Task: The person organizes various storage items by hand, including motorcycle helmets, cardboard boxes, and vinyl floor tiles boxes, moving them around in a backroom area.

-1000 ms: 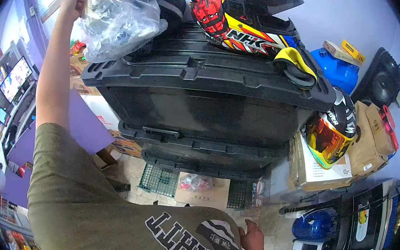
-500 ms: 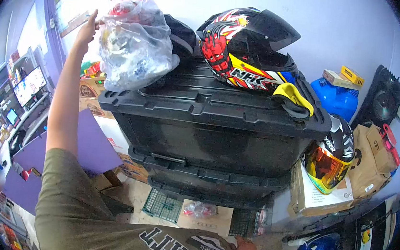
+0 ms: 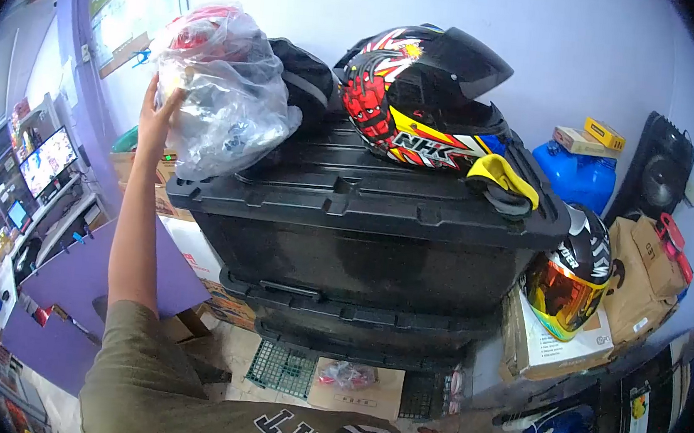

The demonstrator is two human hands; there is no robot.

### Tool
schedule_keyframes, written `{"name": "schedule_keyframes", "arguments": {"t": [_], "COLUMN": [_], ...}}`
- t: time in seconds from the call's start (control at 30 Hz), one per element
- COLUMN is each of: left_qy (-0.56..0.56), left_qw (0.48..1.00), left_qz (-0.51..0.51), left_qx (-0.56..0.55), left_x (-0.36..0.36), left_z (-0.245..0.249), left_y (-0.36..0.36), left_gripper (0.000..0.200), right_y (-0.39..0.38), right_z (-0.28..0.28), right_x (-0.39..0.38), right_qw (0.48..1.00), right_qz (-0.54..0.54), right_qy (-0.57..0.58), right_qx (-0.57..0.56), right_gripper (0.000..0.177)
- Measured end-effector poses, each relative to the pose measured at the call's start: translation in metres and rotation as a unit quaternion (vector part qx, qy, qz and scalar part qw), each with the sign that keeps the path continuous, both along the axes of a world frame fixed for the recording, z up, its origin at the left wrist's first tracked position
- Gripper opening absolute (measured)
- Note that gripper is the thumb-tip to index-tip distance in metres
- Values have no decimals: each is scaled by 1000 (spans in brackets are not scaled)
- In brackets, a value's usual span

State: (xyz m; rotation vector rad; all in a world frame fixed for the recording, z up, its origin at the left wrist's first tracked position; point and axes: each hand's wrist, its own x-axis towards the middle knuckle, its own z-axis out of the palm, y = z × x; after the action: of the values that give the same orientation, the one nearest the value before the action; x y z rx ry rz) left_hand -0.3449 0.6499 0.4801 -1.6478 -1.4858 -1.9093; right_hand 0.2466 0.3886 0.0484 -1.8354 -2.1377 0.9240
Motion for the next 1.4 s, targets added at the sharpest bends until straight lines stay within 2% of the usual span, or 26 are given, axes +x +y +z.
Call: {"name": "schedule_keyframes", "arguments": {"t": [0.1, 0.17, 0.27, 0.33, 0.4, 0.47, 0.53, 0.63, 0.83, 0.9, 0.93, 1.03, 1.13, 1.2, 1.23, 1.27, 1.33, 1.37, 1.4], "left_qy": [-50, -62, -62, -112, -118, -57, -31, -5, 22, 68, 67, 91, 93, 135, 141, 178, 349, 402, 431], "left_qw": [995, 994, 993, 982, 976, 987, 986, 988, 994, 992, 992, 990, 989, 986, 987, 982, 936, 915, 901], "left_qz": [-77, -77, -91, -152, -183, -135, -162, -150, -46, 71, 69, 103, 111, 64, 22, 23, 15, -34, -41], "left_qx": [50, 37, 30, 11, -31, -65, -22, -32, -93, -79, -78, -14, 33, 75, 71, 61, 36, 18, 9], "left_x": [7, 0, -20, -10, -28, -25, -39, -38, -37, -36, -36, -30, 25, 52, 68, 91, 135, 157, 171], "left_z": [4, 9, 32, 52, 65, 61, 54, 49, 59, 64, 64, 60, 41, 16, -1, -19, -43, -47, -55], "left_y": [8, 11, 12, -1, 3, 9, 37, 46, 26, 14, 9, -14, -60, -74, -80, -87, -106, -112, -113], "left_gripper": [71, 70, 64, 57, 53, 51, 53, 56, 72, 74, 74, 61, 49, 43, 38, 35, 32, 29, 26], "right_y": [5, 3, -1, -1, -1, 0, 2, 2, 2, 1, 1, 1, -1, -1, -1, -4, -6, -7, -10], "right_z": [2, 11, 30, 31, 30, 23, 12, 7, 16, 9, 6, 11, 13, 26, 31, 30, 26, 27, 28], "right_x": [-5, -7, -12, -14, -15, -15, -15, -16, -20, -17, -15, -13, -12, -16, -17, -16, -14, -13, -12], "right_qw": [997, 996, 998, 999, 998, 998, 997, 997, 998, 997, 997, 995, 997, 996, 996, 995, 995, 995, 994], "right_qz": [16, 14, 5, -8, -8, -7, -6, -13, -25, -21, -18, -19, -29, -39, -34, -49, -27, -42, -36], "right_qy": [-58, -83, -57, -39, -47, -56, -72, -69, -63, -70, -76, -93, -64, -69, -76, -74, -95, -92, -102], "right_qx": [37, 38, -12, -18, -27, -34, 8, 8, 7, 11, 14, -9, -30, -35, -35, -38, 19, 16, 14], "right_gripper": [44, 44, 47, 46, 47, 47, 44, 44, 45, 45, 44, 44, 49, 48, 46, 46, 45, 45, 45]}}
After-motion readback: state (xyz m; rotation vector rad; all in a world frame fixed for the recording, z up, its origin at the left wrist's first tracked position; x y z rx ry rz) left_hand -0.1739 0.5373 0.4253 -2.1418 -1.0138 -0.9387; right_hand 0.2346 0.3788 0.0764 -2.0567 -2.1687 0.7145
